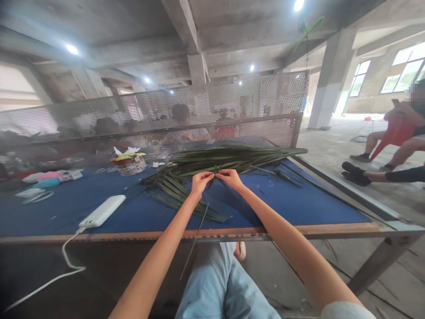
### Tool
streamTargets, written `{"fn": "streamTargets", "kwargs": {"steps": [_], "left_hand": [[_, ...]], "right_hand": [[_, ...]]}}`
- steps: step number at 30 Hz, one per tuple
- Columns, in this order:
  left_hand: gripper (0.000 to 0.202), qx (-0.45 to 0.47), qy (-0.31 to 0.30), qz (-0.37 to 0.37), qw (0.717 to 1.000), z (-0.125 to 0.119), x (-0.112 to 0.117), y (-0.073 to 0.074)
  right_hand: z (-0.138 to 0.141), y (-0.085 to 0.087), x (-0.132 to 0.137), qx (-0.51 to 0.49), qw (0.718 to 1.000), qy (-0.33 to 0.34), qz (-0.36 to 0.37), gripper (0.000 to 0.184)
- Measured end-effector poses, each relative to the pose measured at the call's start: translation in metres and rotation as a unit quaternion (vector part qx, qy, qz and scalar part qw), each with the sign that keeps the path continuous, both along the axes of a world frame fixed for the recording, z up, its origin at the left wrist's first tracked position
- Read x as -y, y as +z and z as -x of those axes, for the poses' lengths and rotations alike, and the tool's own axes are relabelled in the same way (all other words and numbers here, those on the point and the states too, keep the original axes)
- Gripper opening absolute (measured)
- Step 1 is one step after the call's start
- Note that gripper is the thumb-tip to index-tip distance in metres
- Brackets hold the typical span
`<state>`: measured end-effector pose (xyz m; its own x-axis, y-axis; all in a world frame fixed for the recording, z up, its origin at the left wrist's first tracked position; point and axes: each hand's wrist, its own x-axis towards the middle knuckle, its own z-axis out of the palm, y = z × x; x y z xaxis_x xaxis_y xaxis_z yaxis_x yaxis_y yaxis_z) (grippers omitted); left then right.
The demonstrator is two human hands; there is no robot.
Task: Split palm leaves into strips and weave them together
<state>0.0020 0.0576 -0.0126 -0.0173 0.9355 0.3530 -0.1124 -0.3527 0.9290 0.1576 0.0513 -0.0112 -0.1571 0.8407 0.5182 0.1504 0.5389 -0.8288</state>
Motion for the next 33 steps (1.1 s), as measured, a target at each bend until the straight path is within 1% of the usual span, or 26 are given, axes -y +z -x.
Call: {"fn": "streamTargets", "kwargs": {"steps": [3, 4, 5, 7, 9, 12, 16, 23, 25, 26, 28, 31, 33], "left_hand": [[0.022, 0.014, 0.013, 0.017, 1.0, -0.001, -0.001, -0.001], [0.022, 0.016, 0.008, 0.03, 0.999, -0.001, -0.001, -0.001], [0.023, 0.015, -0.007, 0.045, 0.999, -0.001, -0.001, -0.001], [0.026, 0.01, -0.055, 0.073, 0.996, -0.001, -0.001, -0.002], [0.029, 0.019, -0.099, 0.085, 0.991, -0.001, -0.002, -0.003], [0.032, 0.039, -0.135, 0.088, 0.986, 0.0, -0.004, -0.004], [0.031, 0.035, -0.144, 0.092, 0.985, 0.001, -0.006, -0.003], [0.033, -0.028, -0.142, 0.037, 0.989, 0.002, -0.005, -0.001], [0.031, -0.042, -0.131, 0.017, 0.99, 0.001, -0.002, -0.001], [0.029, -0.053, -0.114, 0.002, 0.992, 0.001, 0.0, -0.001], [0.022, -0.084, -0.053, -0.04, 0.994, 0.0, 0.004, -0.001], [0.01, -0.115, 0.057, -0.103, 0.986, -0.001, 0.012, -0.001], [0.009, -0.105, 0.094, -0.117, 0.983, -0.001, 0.016, -0.001]], "right_hand": [[0.0, -0.001, 0.0, -0.003, 1.0, -0.013, -0.011, 0.042], [0.0, -0.001, 0.0, -0.003, 1.0, -0.012, -0.009, 0.043], [0.0, -0.001, 0.0, -0.002, 1.0, -0.007, -0.003, 0.043], [-0.001, -0.001, 0.001, -0.005, 1.0, 0.003, 0.02, 0.044], [-0.002, -0.001, 0.001, -0.018, 0.998, 0.016, 0.052, 0.043], [-0.003, -0.002, 0.0, -0.058, 0.993, 0.04, 0.096, 0.042], [-0.002, -0.004, -0.003, -0.097, 0.986, 0.055, 0.12, 0.044], [-0.002, -0.004, -0.003, -0.103, 0.987, 0.029, 0.12, 0.041], [-0.002, -0.005, -0.003, -0.107, 0.987, 0.029, 0.12, 0.039], [-0.002, -0.005, -0.003, -0.111, 0.986, 0.03, 0.119, 0.038], [-0.001, -0.005, -0.005, -0.125, 0.984, 0.039, 0.12, 0.035], [-0.001, -0.005, -0.007, -0.15, 0.977, 0.065, 0.139, 0.028], [0.0, -0.005, -0.009, -0.16, 0.973, 0.068, 0.153, 0.022]]}}
